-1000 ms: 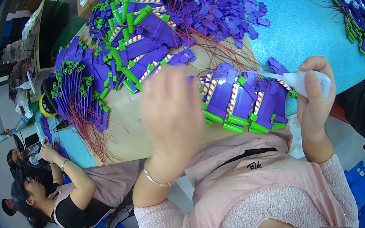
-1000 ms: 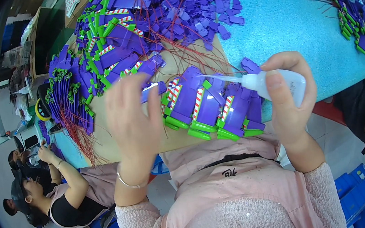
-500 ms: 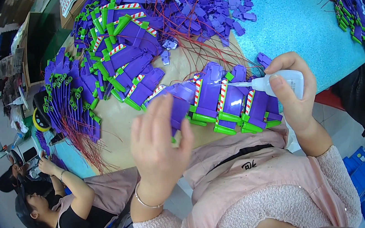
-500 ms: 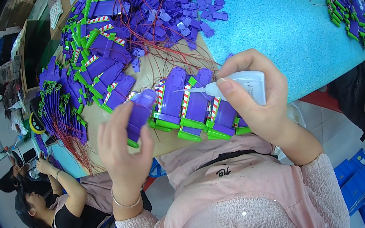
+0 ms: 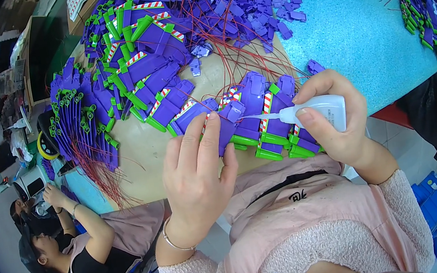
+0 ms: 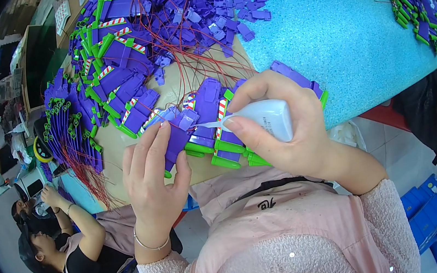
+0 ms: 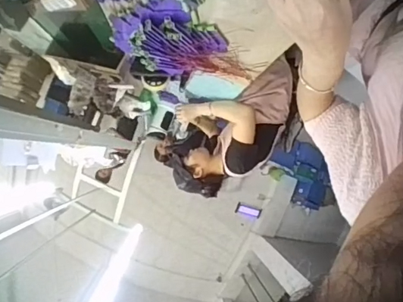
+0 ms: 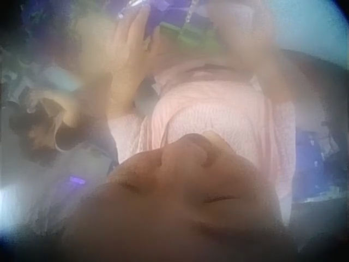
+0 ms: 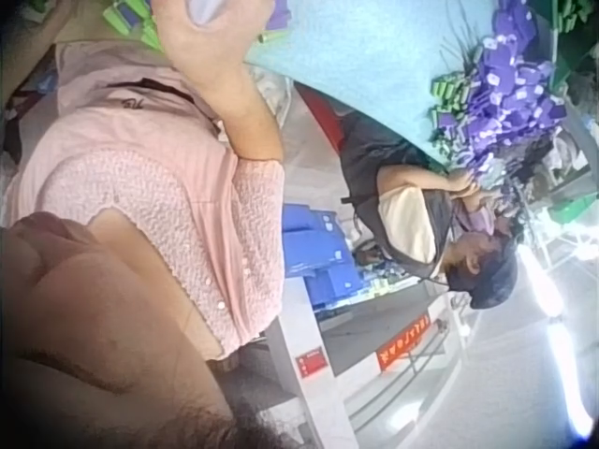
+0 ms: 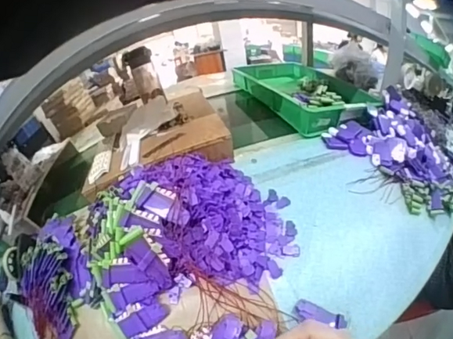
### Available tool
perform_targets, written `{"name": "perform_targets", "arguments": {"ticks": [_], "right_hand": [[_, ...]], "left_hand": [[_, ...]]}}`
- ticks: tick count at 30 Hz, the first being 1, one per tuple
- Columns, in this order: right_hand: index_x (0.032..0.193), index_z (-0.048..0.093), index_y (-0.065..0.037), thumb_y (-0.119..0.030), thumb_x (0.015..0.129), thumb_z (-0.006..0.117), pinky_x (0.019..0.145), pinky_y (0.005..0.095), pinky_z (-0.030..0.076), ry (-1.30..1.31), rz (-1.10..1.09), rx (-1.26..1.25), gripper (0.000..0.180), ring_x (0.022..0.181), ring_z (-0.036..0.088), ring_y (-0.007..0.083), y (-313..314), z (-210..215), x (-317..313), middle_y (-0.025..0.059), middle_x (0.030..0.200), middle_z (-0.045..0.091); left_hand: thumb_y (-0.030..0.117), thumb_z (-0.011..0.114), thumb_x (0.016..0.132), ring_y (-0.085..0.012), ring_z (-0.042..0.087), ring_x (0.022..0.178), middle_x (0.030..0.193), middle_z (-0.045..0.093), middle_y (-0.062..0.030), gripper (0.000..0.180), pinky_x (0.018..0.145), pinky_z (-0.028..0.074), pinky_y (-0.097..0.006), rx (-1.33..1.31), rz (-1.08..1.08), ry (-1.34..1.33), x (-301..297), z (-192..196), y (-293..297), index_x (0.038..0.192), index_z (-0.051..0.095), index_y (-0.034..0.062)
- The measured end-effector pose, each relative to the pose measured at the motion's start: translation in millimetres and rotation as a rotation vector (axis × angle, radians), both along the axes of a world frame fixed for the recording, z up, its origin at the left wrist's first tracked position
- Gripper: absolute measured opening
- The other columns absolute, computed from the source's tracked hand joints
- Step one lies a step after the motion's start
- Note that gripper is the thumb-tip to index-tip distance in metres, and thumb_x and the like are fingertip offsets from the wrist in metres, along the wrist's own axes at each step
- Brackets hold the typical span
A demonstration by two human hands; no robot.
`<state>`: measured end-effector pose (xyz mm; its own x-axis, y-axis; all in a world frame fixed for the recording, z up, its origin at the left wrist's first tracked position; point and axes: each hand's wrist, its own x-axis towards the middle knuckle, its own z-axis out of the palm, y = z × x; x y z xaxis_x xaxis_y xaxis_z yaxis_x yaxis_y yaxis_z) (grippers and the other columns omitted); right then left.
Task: The person glues small purple and green plastic or foam parts together by hand at a workbench, using a glue bottle to apply adhesive.
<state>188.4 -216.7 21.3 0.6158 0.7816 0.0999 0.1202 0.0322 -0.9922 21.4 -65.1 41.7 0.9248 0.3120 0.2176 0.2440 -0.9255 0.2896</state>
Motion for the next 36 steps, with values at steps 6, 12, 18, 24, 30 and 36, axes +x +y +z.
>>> {"name": "perform_targets", "arguments": {"ticks": [6,12,18,24,30,36], "right_hand": [[0.094,0.06,0.0,-0.006,0.082,0.07,0.065,0.0233,0.046,0.008,-0.036,0.023,0.017,0.075,0.058,0.0086,0,-2,2,0.0048,0.085,0.062],[0.099,0.056,-0.001,-0.016,0.089,0.065,0.066,0.0217,0.046,0.192,-0.258,0.17,0.02,0.073,0.057,0.0083,-1,-11,9,0.0048,0.088,0.061],[0.108,0.048,-0.002,-0.014,0.091,0.06,0.077,0.0254,0.045,0.158,-0.375,0.209,0.024,0.085,0.056,0.0121,-9,-38,44,0.0091,0.093,0.061],[0.109,0.046,-0.003,0.008,0.082,0.061,0.087,0.029,0.044,-0.055,-0.427,0.04,0.033,0.095,0.058,0.0162,-17,-45,73,0.0125,0.104,0.062],[0.122,0.043,-0.003,0.008,0.078,0.063,0.094,0.0315,0.042,-0.289,-0.361,-0.043,0.049,0.109,0.054,0.0201,-32,-86,87,0.0124,0.116,0.056],[0.122,0.048,0.001,0.001,0.085,0.058,0.092,0.0313,0.041,-0.47,-0.621,0.146,0.038,0.102,0.052,0.0176,-61,-48,41,0.0098,0.116,0.052]], "left_hand": [[0.003,0.072,0.068,-0.0287,0.056,0.08,0.109,0.061,-0.0171,0.05,0.07,0.048,-0.036,-0.026,0.011,0.011,3,0,1,0.116,0.059,-0.0039],[0.001,0.074,0.071,-0.0321,0.058,0.086,0.112,0.061,-0.0178,0.051,0.074,0.046,-0.038,0.103,0.117,-0.095,1,5,18,0.119,0.057,-0.0048],[0.0,0.074,0.072,-0.0311,0.059,0.095,0.112,0.062,-0.0173,0.051,0.078,0.046,-0.038,0.332,0.389,-0.32,-17,32,45,0.12,0.057,-0.0034],[0.0,0.07,0.075,-0.0304,0.059,0.102,0.114,0.062,-0.0165,0.047,0.089,0.046,-0.037,0.241,0.405,-0.478,-36,48,33,0.12,0.057,-0.0028],[0.01,0.076,0.074,-0.0288,0.058,0.093,0.113,0.062,-0.016,0.05,0.078,0.045,-0.036,0.501,0.444,-0.659,-57,67,25,0.119,0.058,-0.0025],[0.007,0.077,0.072,-0.0299,0.058,0.096,0.113,0.062,-0.0177,0.049,0.081,0.046,-0.037,0.448,0.307,-0.646,-63,74,1,0.117,0.059,-0.0037]]}}
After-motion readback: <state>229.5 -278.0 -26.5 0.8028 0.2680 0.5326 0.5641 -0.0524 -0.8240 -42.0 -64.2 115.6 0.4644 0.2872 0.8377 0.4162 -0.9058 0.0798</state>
